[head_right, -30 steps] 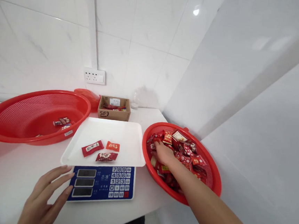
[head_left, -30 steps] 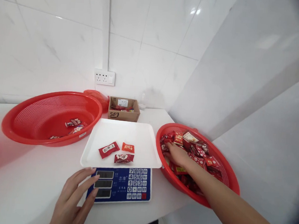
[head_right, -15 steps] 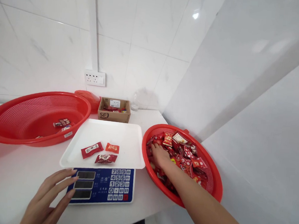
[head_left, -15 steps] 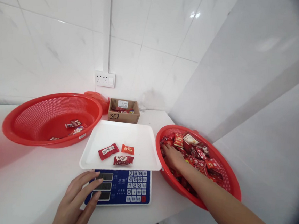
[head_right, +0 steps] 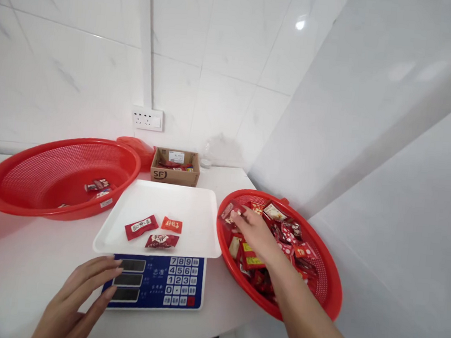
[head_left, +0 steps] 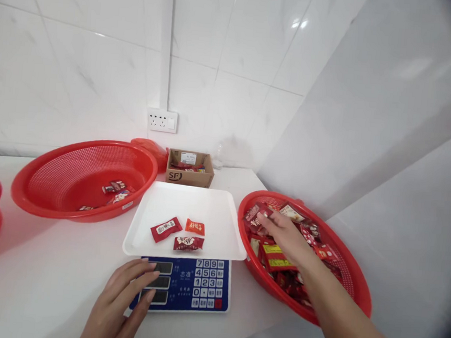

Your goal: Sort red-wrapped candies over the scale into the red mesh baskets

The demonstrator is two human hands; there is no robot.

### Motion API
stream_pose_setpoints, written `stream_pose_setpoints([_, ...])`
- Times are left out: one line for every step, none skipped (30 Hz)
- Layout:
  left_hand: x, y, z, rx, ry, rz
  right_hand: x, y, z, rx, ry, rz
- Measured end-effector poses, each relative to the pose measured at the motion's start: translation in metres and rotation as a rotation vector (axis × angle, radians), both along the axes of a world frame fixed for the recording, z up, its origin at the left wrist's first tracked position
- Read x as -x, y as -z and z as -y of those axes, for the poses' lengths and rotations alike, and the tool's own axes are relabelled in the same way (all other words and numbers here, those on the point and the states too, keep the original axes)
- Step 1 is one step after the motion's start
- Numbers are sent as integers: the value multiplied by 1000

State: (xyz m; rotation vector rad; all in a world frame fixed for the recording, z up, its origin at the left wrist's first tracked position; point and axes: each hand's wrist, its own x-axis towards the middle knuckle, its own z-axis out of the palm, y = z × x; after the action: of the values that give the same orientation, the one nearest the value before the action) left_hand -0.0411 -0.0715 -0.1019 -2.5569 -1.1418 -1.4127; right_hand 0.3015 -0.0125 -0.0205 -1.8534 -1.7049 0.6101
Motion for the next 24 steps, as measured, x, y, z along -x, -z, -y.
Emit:
stream_pose_setpoints([-3,-2,0,24,25,16,10,-2,8,-10,-23,-72])
stream_pose_setpoints([-7,-4,0,57,57,37,20,-2,16,-14,-51,-136])
stream_pose_setpoints([-11,-8,0,106,91,61,33,0,24,-24,-88,-233])
stream_pose_setpoints([-16,-12,1,170,122,88,45,3,32,-31,-158,-487])
stream_pose_setpoints([-21,-17,1,244,148,120,59,8,38,-30,-204,-694])
stream_pose_setpoints([-26,-23,1,333,171,155,72,12,44,0,-248,-839])
stream_pose_setpoints([-30,-28,1,428,195,192,84,16,48,29,-280,-955])
stream_pose_setpoints([-34,-34,0,527,225,230,96,19,52,58,-306,-1022])
stream_pose_setpoints([-37,-38,0,628,264,265,107,21,56,85,-330,-1059])
stream_pose_setpoints([-39,-42,-1,717,297,304,116,23,58,104,-343,-1074])
stream_pose_setpoints([-41,-45,-1,791,319,337,123,23,60,115,-352,-1071])
stream_pose_setpoints([-42,-46,-2,843,325,362,128,23,62,120,-358,-1051])
stream_pose_setpoints([-42,-46,-1,873,315,379,132,24,63,116,-358,-1020])
stream_pose_setpoints([-41,-45,-1,890,301,383,133,24,64,107,-356,-982])
stream_pose_setpoints([-40,-44,0,899,287,380,134,25,65,98,-350,-946])
stream_pose_setpoints([-39,-42,1,910,280,372,133,27,66,92,-338,-919])
stream_pose_setpoints([-38,-40,2,920,280,362,132,29,66,90,-324,-898])
stream_pose_setpoints([-37,-38,2,926,283,345,131,31,67,89,-309,-879])
stream_pose_setpoints([-37,-36,3,921,286,320,129,33,68,83,-295,-859])
stream_pose_setpoints([-36,-34,2,899,283,288,126,34,68,63,-283,-834])
stream_pose_setpoints([-35,-33,2,857,274,253,123,35,68,31,-268,-799])
stream_pose_setpoints([-34,-31,1,791,253,223,119,35,68,-13,-246,-753])
stream_pose_setpoints([-32,-30,0,706,219,202,115,36,67,-73,-206,-699])
stream_pose_setpoints([-30,-29,-2,613,174,188,110,36,66,-148,-152,-632])
